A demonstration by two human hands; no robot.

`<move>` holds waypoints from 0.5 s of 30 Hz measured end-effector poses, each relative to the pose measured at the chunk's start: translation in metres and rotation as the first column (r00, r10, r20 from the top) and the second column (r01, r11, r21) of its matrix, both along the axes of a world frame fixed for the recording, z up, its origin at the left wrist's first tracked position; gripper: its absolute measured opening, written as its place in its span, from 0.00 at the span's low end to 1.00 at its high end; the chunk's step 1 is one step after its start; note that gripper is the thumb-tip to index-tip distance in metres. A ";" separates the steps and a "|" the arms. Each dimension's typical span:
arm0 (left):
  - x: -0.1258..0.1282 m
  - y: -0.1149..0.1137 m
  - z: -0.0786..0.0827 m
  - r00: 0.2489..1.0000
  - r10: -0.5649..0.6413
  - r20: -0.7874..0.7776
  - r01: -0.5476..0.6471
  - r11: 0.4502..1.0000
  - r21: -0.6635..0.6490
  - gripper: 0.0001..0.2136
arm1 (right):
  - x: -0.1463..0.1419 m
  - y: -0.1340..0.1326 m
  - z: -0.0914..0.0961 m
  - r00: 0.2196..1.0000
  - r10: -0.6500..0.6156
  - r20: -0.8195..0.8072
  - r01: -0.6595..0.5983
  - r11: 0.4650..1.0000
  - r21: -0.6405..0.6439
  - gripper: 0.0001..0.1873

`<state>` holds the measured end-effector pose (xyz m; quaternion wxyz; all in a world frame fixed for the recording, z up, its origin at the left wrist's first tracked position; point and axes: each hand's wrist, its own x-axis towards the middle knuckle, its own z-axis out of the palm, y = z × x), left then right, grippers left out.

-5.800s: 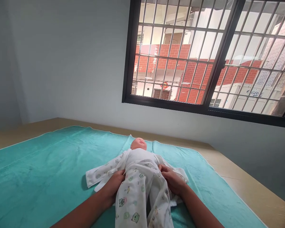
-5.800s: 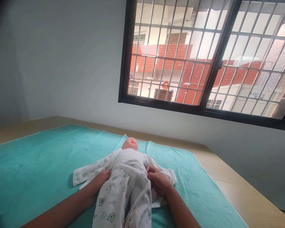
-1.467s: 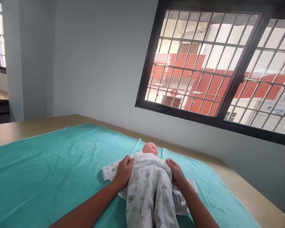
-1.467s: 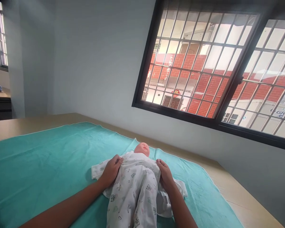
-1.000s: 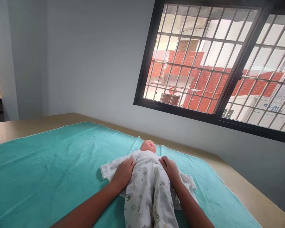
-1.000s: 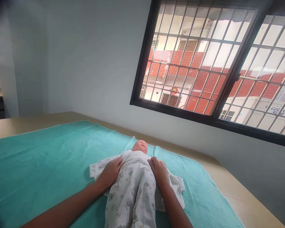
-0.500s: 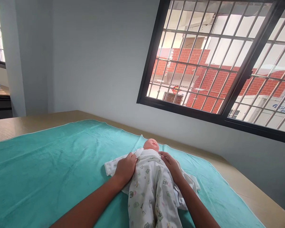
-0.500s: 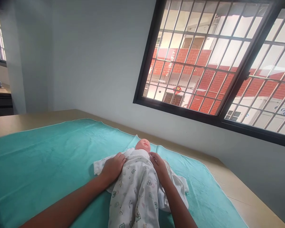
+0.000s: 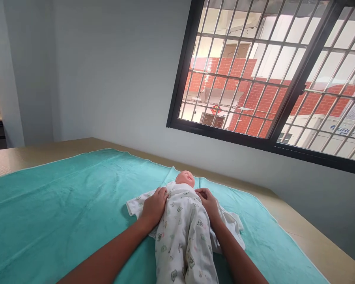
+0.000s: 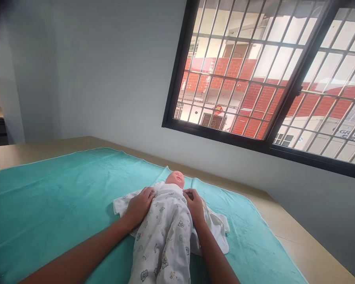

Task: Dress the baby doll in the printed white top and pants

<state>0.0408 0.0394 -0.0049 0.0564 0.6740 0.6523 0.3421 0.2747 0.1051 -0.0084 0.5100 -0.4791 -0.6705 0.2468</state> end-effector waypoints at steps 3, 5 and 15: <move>-0.006 -0.004 0.002 0.998 -0.063 0.029 0.063 0.998 0.002 0.13 | 0.002 -0.013 -0.004 0.999 -0.018 -0.027 0.019 1.000 0.024 0.17; -0.010 -0.006 0.003 0.993 -0.110 0.036 0.109 0.994 0.009 0.13 | 0.007 -0.023 -0.010 0.999 -0.030 -0.029 0.032 0.998 0.058 0.15; -0.007 -0.008 -0.009 0.978 -0.202 0.056 0.203 0.979 -0.003 0.12 | 0.033 -0.034 -0.015 0.980 -0.037 0.196 0.020 0.996 0.087 0.11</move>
